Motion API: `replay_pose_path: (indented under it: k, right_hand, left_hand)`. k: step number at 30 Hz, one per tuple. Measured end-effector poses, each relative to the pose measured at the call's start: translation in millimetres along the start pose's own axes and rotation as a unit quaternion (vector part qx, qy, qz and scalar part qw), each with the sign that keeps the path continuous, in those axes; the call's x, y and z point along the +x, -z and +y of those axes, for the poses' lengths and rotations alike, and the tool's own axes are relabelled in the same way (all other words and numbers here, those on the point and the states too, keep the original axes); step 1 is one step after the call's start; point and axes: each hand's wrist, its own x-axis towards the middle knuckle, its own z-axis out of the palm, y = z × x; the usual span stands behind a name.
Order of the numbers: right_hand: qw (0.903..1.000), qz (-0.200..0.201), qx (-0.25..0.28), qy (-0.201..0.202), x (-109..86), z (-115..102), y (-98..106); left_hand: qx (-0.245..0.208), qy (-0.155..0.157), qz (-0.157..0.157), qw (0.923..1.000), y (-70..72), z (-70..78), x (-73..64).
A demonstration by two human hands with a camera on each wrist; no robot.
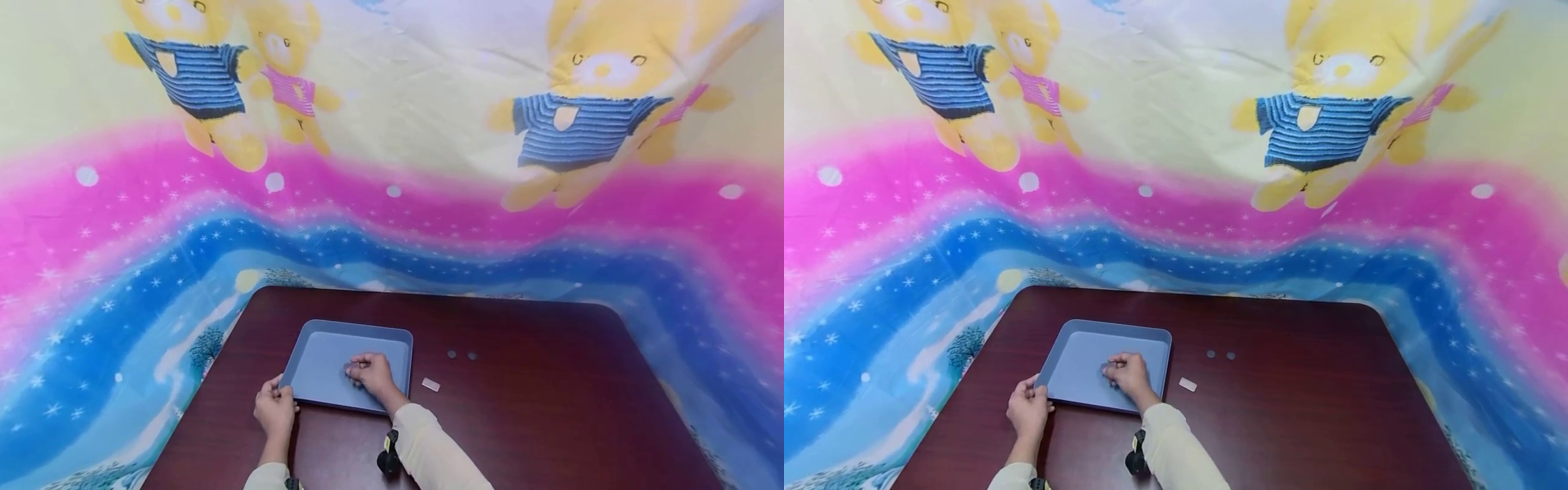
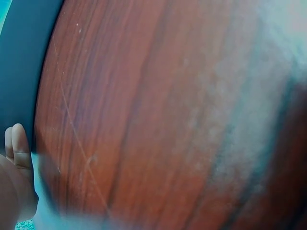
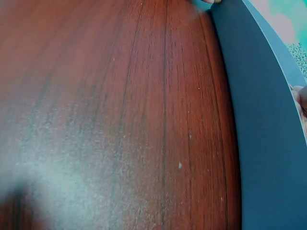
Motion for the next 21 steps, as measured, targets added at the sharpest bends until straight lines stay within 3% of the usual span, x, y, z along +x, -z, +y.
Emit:
replay_pose_path:
  k: [5, 13, 21]
  right_hand:
    - [0.9996, -0.007, 0.021, -0.016, -5.7, -6.3, 1.8]
    - [0.9999, -0.007, 0.011, 0.01, -16.5, -26.0, 8.1]
    - [0.9997, 0.016, 0.009, -0.018, -7.3, -8.2, 12.9]
  left_hand:
    - [0.008, 0.0, 0.007, 0.9999, 0.7, 3.0, -1.3]
    - [0.036, 0.02, 0.017, 0.999, -0.6, 5.4, -3.4]
    - [0.032, 0.031, 0.024, 0.9987, -3.4, 5.4, -4.4]
